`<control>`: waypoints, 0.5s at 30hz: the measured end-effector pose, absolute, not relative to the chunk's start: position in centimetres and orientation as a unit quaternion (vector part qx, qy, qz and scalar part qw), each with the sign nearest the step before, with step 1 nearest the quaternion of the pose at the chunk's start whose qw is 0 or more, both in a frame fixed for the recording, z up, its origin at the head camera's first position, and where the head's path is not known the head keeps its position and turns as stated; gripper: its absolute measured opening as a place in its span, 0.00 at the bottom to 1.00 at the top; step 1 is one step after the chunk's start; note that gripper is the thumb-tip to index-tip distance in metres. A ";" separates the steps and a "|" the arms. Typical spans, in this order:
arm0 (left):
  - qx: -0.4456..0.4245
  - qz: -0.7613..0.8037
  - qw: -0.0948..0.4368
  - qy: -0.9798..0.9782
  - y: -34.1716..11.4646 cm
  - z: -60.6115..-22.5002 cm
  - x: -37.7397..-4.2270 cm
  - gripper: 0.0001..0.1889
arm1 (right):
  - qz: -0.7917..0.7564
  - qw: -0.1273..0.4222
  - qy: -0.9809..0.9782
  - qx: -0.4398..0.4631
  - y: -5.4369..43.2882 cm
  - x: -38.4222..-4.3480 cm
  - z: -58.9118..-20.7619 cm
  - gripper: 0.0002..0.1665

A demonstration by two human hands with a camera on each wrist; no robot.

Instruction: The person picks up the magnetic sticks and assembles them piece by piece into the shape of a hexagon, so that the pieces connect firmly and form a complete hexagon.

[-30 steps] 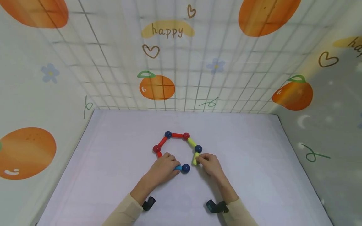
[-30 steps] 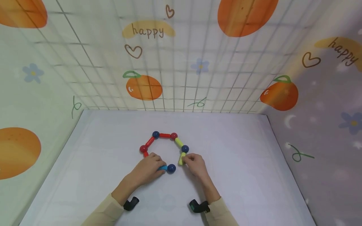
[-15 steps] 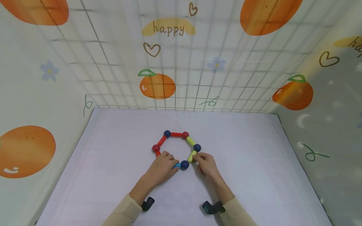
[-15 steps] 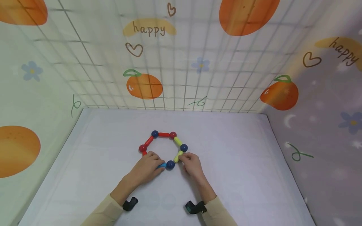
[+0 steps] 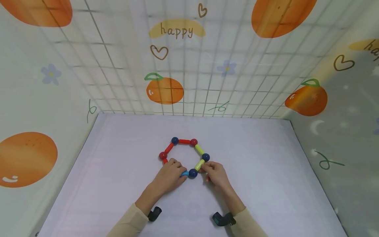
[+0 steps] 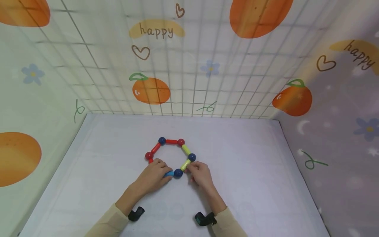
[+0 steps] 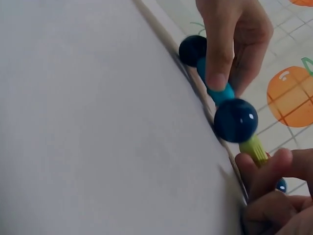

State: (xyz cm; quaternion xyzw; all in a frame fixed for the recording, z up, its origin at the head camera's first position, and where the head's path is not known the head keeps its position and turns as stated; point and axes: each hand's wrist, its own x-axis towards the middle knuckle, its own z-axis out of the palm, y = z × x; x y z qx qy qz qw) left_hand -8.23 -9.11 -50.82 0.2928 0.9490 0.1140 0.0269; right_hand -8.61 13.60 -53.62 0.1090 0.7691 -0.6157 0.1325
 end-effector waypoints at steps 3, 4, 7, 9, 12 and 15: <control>0.291 0.133 0.015 0.947 -9.6 -50.6 -8.3 0.20 | -0.591 0.121 0.792 0.096 14.4 -8.6 -53.5 0.14; 0.287 0.144 0.011 0.947 -9.8 -50.5 -8.3 0.20 | -0.579 0.110 0.803 0.092 14.7 -8.7 -53.4 0.13; 0.263 0.183 -0.010 0.947 -11.1 -50.2 -8.6 0.18 | -0.546 0.068 0.830 0.088 15.6 -9.0 -53.1 0.10; 0.234 0.205 -0.025 0.950 -12.1 -50.1 -9.1 0.17 | -0.523 0.040 0.848 0.080 16.0 -9.2 -53.0 0.10; 0.178 0.229 -0.034 0.956 -13.7 -50.0 -9.9 0.18 | -0.497 0.022 0.865 0.058 16.5 -9.8 -52.8 0.12; 0.130 0.252 -0.008 0.959 -15.0 -50.0 -10.8 0.23 | -0.480 0.039 0.876 0.029 16.7 -10.4 -52.7 0.16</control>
